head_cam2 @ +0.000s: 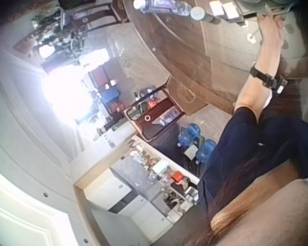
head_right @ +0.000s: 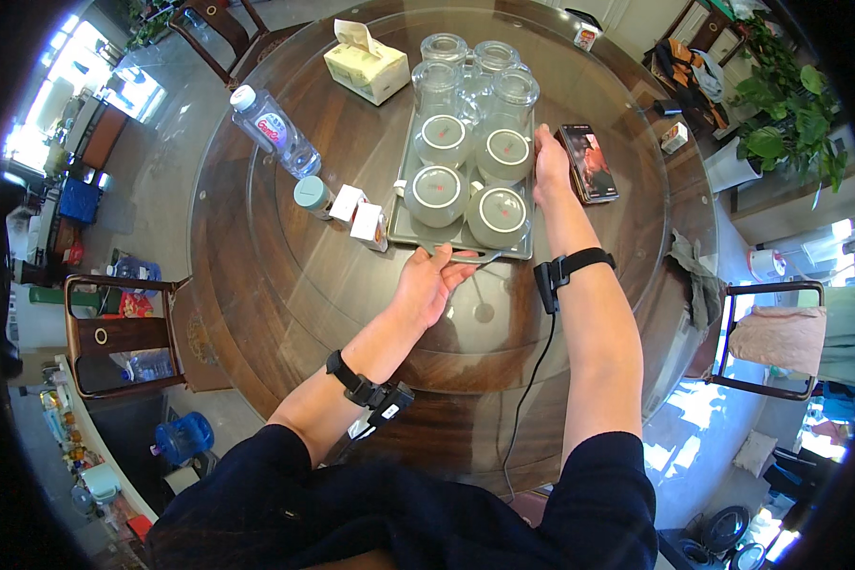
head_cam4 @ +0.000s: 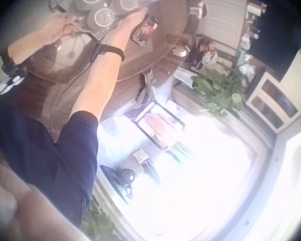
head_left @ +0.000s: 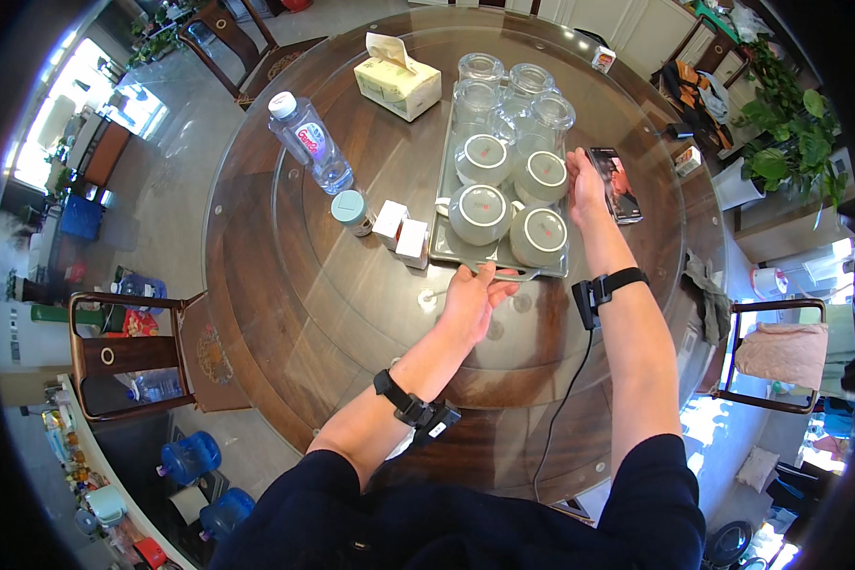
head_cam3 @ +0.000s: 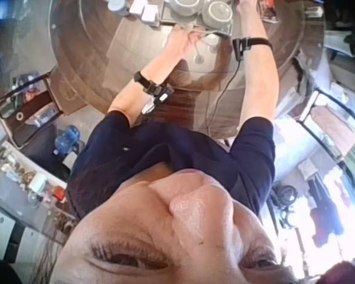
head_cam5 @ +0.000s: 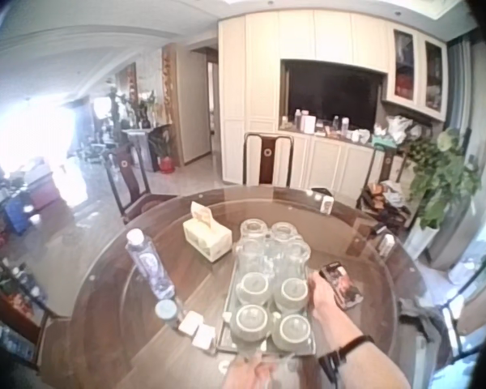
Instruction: The person wipes a round wooden dining table with a white cloth, moving items like a phone and water bottle aside. They retrieve a tray of cups and glasses from a nearby counter, place it on the table, and continue wiping the surface thoroughly.
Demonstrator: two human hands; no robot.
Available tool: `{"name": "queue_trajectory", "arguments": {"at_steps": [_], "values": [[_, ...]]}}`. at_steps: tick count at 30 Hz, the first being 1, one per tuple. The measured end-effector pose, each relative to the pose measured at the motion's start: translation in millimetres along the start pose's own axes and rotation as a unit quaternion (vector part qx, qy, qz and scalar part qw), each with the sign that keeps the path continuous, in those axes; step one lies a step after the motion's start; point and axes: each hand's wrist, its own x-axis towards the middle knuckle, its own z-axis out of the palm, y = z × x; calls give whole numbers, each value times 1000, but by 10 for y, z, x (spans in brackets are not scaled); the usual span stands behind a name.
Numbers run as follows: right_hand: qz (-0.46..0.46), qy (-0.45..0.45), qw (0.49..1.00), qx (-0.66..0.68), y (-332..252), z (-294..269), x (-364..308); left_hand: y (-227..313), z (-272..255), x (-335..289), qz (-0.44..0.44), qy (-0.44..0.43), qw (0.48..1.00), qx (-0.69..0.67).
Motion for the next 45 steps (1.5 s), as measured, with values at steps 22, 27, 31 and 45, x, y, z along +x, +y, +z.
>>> {"name": "queue_trajectory", "arguments": {"at_steps": [22,27,31,45], "values": [[-359,131,731,-565,-68,-521,-25,72,-48,201,-29,-7,999,21],[-186,224,670,-683,-238,-710,-184,-13,77,207,-28,40,999,-22],[-88,222,672,-701,-254,-839,-201,-36,155,185,-28,51,997,-44],[-144,160,733,-646,-22,-1259,-519,-269,438,367,-11,48,993,-104]]}}
